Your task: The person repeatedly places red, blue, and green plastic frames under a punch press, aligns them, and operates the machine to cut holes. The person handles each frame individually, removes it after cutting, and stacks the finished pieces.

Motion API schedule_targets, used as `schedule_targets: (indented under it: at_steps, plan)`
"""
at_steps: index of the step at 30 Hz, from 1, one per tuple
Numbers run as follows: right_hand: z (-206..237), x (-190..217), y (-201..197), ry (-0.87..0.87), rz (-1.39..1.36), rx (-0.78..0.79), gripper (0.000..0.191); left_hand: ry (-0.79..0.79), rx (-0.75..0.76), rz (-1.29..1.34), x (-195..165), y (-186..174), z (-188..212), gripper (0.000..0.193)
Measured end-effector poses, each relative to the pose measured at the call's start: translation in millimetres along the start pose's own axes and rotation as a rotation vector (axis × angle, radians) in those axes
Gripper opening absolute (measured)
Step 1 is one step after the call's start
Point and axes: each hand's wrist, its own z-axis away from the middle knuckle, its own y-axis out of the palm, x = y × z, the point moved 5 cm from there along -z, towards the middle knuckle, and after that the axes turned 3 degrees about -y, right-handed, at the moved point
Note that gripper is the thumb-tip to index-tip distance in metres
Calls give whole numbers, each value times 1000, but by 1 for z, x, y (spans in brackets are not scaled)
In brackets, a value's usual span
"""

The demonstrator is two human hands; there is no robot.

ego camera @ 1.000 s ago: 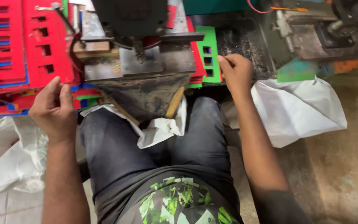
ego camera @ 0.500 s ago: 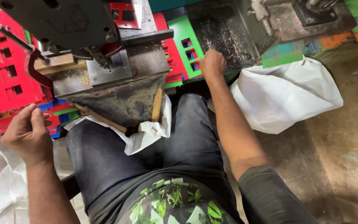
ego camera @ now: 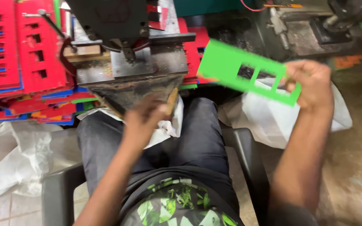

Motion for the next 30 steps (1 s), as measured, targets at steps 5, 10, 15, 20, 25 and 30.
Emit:
schedule_targets:
  at_steps: [5, 10, 15, 20, 25, 30]
  plan:
    - [23, -22, 52, 94, -128, 103, 14, -88, 36, 295, 3, 35, -15, 30]
    - [14, -29, 80, 99, -220, 178, 13, -270, 22, 433, 18, 8, -27, 22]
    - [-1, -26, 102, 117, -181, 197, 19, -236, 24, 570, 19, 8, -26, 20]
    - [7, 3, 116, -186, 67, 247, 56, -185, -141, 521, 20, 0, -44, 17]
    - [22, 11, 124, -182, 469, 282, 44, -171, -178, 512, 24, -15, -64, 16]
    - [18, 17, 134, -355, 717, 266, 36, -184, -130, 531, 22, -10, -70, 17]
